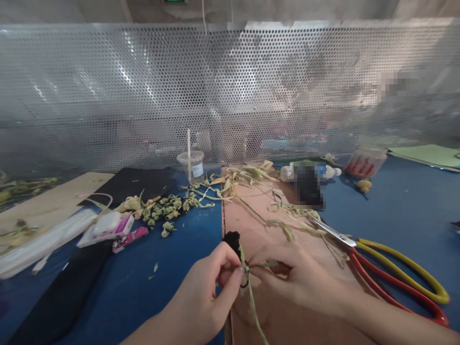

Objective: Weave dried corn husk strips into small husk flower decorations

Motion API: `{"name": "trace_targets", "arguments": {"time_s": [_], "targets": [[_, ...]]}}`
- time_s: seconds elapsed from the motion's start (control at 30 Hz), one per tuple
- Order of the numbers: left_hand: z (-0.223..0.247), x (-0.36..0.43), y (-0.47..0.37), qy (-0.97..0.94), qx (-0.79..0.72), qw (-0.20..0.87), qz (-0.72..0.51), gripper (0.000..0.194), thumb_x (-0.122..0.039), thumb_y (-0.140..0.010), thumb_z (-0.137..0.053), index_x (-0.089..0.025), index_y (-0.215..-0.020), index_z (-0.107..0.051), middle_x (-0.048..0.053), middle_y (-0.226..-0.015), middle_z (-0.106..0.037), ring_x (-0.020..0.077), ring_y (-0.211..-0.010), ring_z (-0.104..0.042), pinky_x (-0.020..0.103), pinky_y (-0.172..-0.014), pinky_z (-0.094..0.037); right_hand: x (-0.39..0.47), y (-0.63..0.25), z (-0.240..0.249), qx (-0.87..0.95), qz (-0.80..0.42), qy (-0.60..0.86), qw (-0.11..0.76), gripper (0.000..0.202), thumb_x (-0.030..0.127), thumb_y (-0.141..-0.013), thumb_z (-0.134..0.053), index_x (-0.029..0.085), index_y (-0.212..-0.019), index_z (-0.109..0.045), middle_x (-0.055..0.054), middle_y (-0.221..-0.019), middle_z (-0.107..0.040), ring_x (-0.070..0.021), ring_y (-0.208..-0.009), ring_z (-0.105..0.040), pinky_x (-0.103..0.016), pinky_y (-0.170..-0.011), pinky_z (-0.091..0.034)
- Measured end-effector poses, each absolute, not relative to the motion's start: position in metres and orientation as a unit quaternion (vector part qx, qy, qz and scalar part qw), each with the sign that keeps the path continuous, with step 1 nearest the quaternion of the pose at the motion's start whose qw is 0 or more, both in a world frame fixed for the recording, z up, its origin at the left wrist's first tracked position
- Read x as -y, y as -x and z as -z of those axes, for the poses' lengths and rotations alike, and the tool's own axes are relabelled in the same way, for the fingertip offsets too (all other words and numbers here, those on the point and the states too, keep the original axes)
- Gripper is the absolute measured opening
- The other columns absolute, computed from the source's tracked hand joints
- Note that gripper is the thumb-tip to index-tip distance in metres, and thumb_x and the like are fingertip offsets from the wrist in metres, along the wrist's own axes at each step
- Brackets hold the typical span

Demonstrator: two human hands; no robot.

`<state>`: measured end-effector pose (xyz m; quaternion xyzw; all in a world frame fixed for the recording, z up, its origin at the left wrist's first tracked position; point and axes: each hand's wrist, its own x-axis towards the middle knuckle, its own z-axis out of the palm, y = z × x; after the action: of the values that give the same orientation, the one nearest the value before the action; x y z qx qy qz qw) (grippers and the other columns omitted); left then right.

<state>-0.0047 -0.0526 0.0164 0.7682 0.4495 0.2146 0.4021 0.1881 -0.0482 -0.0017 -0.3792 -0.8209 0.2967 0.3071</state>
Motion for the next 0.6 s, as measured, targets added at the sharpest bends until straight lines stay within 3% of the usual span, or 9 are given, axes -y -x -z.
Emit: {"name": "trace_targets", "arguments": {"time_s": [0.2, 0.4, 0.6], "targets": [[-0.0171, 0.0514, 0.0034, -0.756, -0.446, 0.428, -0.217, 0.019, -0.036, -0.085, -0.037, -0.019, -0.076, -0.041, -0.004, -0.057, -0.039, 0.0096, -0.052, -0.037, 0.021, -0.049, -0.028, 0.0474, -0.1883, 0.0055, 0.830, -0.257, 0.367, 0.331, 0.016, 0.021, -0.082, -0.048, 0.020, -0.087, -0.063, 0.001, -0.071, -0.064, -0.0071, -0.055, -0.050, -0.017, -0.049, -0.039], [-0.0176, 0.0499, 0.0058, -0.777, -0.435, 0.400, -0.215, 0.021, -0.034, -0.086, -0.037, -0.019, -0.074, -0.046, -0.006, -0.052, -0.031, 0.0085, -0.046, -0.029, 0.022, -0.045, -0.022, 0.0507, -0.1876, 0.0035, 0.828, -0.239, 0.370, 0.348, 0.017, 0.020, -0.082, -0.048, 0.021, -0.086, -0.065, 0.002, -0.067, -0.063, -0.0058, -0.051, -0.047, -0.016, -0.045, -0.036], [-0.0141, 0.0528, 0.0069, -0.783, -0.440, 0.362, -0.250, 0.019, -0.033, -0.085, -0.040, -0.019, -0.078, -0.052, -0.007, -0.049, -0.029, 0.0082, -0.044, -0.030, 0.022, -0.044, -0.022, 0.0528, -0.1852, -0.0018, 0.826, -0.199, 0.372, 0.374, 0.015, 0.021, -0.081, -0.050, 0.021, -0.083, -0.065, 0.003, -0.057, -0.060, -0.0051, -0.044, -0.042, -0.017, -0.041, -0.034]]}}
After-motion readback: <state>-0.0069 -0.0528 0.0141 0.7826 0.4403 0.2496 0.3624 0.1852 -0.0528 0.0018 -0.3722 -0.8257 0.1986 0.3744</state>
